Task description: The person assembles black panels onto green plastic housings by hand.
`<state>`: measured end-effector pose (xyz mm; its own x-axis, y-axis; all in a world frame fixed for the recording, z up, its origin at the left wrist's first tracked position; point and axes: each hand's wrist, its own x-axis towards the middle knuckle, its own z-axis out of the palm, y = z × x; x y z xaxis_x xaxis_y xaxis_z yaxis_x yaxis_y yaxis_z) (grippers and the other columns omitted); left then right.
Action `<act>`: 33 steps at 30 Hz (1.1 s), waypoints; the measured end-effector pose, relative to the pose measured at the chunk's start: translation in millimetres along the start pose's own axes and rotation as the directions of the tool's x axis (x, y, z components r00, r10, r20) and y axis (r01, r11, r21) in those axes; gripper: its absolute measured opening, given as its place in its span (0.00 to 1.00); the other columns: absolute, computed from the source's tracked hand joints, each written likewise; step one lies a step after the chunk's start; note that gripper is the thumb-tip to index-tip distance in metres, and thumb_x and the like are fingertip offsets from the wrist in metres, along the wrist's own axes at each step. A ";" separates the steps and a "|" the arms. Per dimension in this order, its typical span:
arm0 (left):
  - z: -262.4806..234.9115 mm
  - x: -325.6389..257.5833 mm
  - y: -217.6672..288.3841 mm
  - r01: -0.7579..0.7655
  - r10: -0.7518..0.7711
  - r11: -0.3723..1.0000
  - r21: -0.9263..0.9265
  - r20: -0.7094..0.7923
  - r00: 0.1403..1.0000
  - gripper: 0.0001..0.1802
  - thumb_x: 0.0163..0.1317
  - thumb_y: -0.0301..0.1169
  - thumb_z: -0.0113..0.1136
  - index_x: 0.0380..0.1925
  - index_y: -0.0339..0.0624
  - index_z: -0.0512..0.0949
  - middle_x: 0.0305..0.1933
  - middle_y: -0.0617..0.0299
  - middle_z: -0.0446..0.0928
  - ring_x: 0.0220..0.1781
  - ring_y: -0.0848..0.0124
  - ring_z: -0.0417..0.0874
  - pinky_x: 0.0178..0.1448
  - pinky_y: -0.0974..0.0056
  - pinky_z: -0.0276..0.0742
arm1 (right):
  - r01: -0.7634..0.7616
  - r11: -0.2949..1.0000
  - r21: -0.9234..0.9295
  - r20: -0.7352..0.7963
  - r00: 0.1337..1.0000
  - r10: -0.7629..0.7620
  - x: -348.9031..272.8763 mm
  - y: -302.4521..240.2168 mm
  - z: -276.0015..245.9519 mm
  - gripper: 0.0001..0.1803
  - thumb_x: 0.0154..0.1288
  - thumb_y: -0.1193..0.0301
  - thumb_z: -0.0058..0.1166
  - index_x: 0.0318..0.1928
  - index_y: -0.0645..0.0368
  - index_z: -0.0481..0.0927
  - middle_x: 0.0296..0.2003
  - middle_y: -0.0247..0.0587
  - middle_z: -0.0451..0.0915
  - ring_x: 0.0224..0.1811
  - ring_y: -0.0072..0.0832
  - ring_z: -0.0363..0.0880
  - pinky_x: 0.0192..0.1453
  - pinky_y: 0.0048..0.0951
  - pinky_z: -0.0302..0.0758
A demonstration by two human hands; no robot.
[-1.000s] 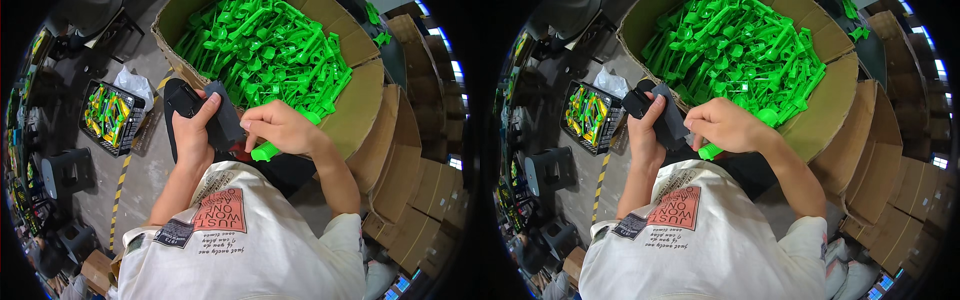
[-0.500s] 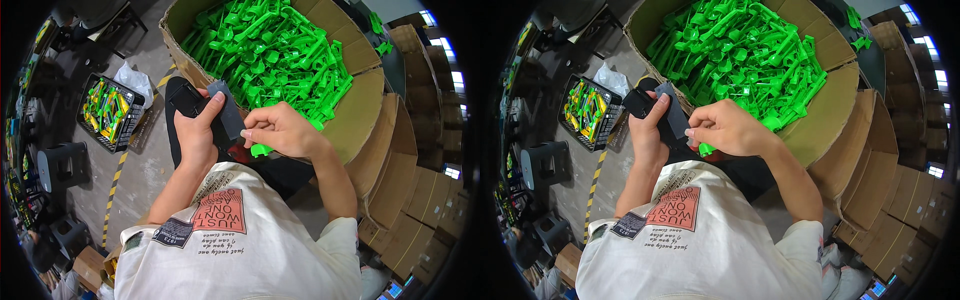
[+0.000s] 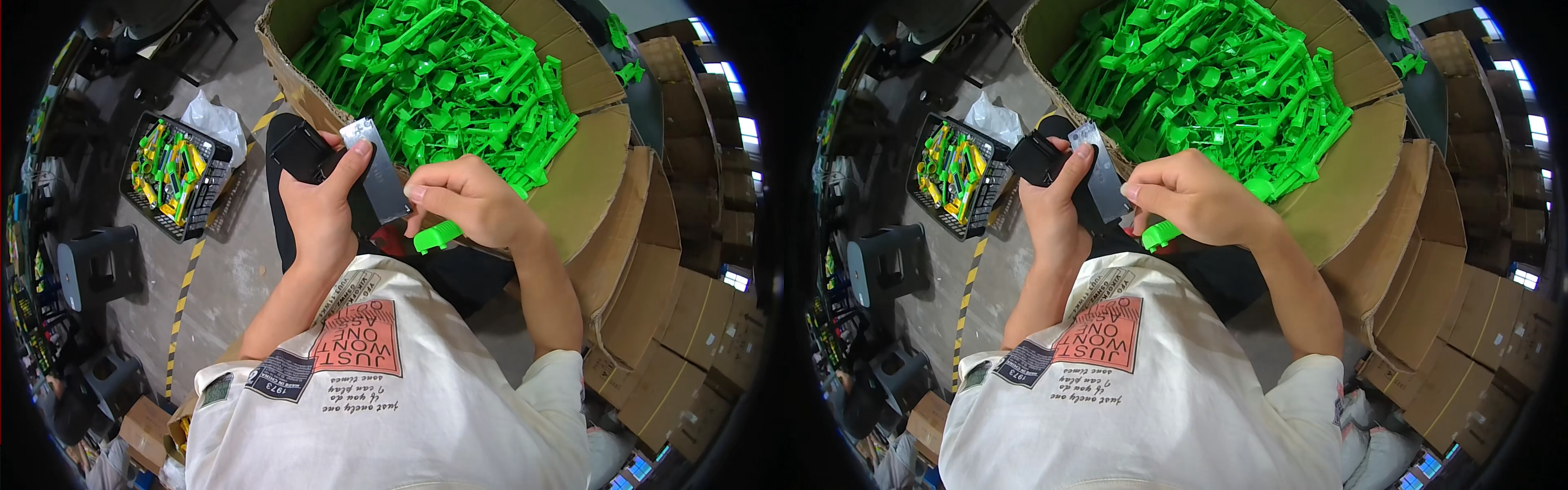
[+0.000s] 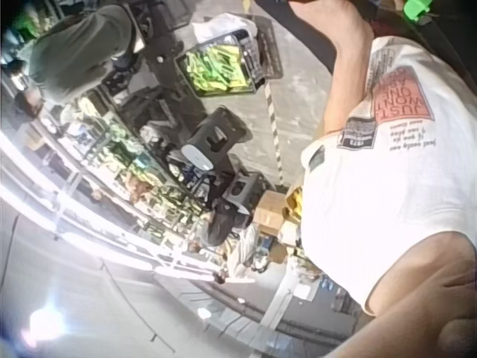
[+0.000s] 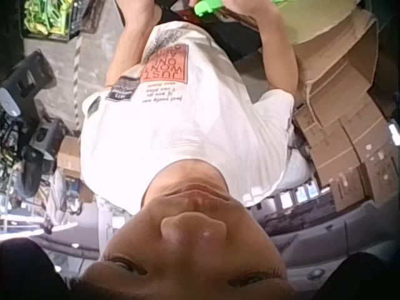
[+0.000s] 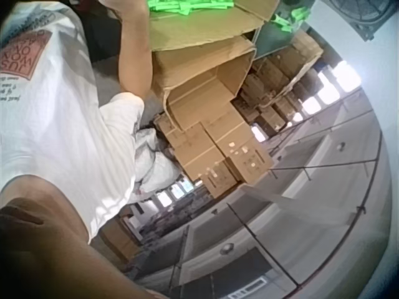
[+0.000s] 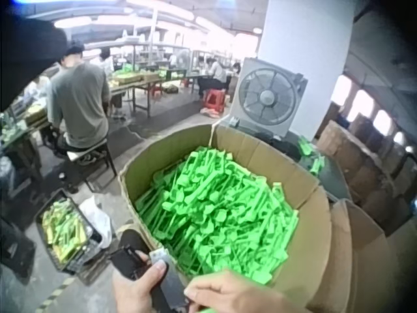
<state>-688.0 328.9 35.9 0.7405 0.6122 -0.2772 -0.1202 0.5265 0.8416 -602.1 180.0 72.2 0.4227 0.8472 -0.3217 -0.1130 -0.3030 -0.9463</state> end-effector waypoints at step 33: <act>3.8 -8.9 3.0 -0.334 0.350 0.912 0.237 -0.030 0.936 0.12 0.52 0.26 0.71 0.29 0.39 0.74 0.26 0.70 0.73 0.25 0.84 0.70 0.29 0.76 0.65 | 0.049 0.999 -0.005 -0.067 0.997 -0.049 -10.6 4.9 1.7 0.05 0.64 0.76 0.50 0.33 0.67 0.75 0.25 0.38 0.83 0.25 0.15 0.78 0.26 0.18 0.70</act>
<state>-692.4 322.8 42.6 0.6313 0.7752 0.0213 -0.2004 0.1365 0.9701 -608.6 170.3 70.9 0.4872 0.8299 -0.2720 -0.0875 -0.2635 -0.9607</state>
